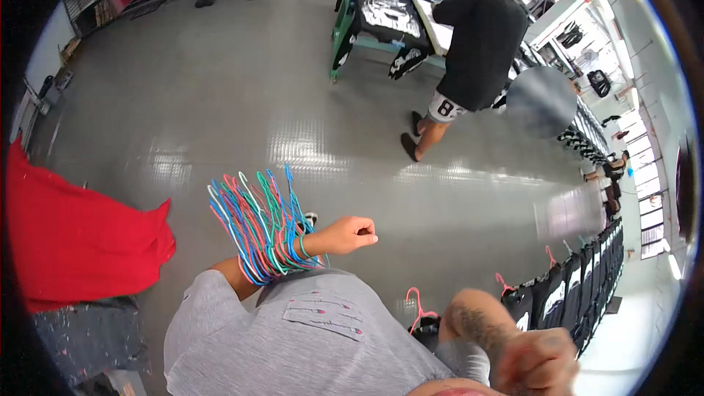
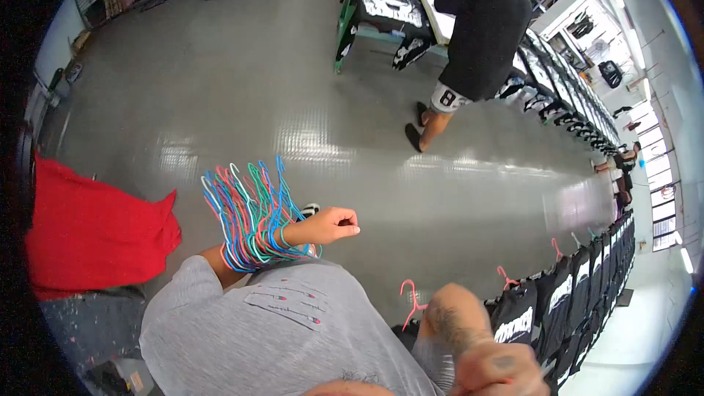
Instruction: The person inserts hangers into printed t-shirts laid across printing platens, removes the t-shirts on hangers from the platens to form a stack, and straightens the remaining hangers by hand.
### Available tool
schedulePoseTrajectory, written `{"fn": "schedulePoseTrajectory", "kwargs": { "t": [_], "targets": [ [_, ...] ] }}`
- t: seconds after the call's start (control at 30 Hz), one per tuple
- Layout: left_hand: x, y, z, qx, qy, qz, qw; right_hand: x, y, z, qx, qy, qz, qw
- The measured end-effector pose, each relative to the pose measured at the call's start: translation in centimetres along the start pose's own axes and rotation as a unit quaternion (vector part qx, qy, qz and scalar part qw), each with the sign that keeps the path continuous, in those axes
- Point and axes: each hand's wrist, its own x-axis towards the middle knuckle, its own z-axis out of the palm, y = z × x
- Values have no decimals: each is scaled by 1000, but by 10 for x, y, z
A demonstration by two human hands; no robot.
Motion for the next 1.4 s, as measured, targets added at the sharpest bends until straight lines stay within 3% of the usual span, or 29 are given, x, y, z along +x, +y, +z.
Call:
{"fn": "schedulePoseTrajectory", "kwargs": {
  "t": [0.07,0.1,0.23,0.33,0.37,0.4,0.47,0.53,0.6,0.63,0.67,0.77,0.87,0.97,1.1,1.27,1.4],
  "targets": [
    [26,14,-31,1,7,36,999,7,39,5,60,18,103,993],
    [38,17,-44,-1,0,46,999,16,60,-1,95,41,109,989],
    [101,8,-86,-13,-65,40,997,40,89,1,-139,173,226,949],
    [125,-4,-90,-37,-102,37,993,33,115,-7,-289,0,270,918],
    [131,-1,-92,-50,-111,32,992,10,141,-15,-170,59,82,980],
    [136,2,-96,-59,-116,30,991,-5,143,-19,-178,42,84,980],
    [141,6,-101,-45,-159,24,986,-75,111,-44,63,223,167,958],
    [142,10,-112,-31,-174,32,984,-131,109,-57,41,379,287,879],
    [144,13,-123,-17,-157,55,986,-162,139,-56,-205,504,436,717],
    [145,12,-128,-25,-140,50,989,-204,133,-69,-278,409,527,692],
    [149,12,-135,-32,-126,45,990,-258,127,-70,-373,415,561,611],
    [161,1,-151,-68,-100,37,992,-400,79,-34,-532,215,700,424],
    [173,-14,-161,-92,-96,33,991,-474,14,36,-471,95,814,328],
    [178,-18,-170,-117,-96,-10,988,-450,-15,60,-323,25,903,283],
    [183,-12,-167,-135,-142,-80,977,-385,-14,43,-257,46,924,278],
    [189,-9,-140,-138,-172,-39,975,-357,-7,36,-274,302,884,230],
    [186,-8,-132,-142,-183,-83,969,-367,28,10,-341,512,745,257]
  ]
}}
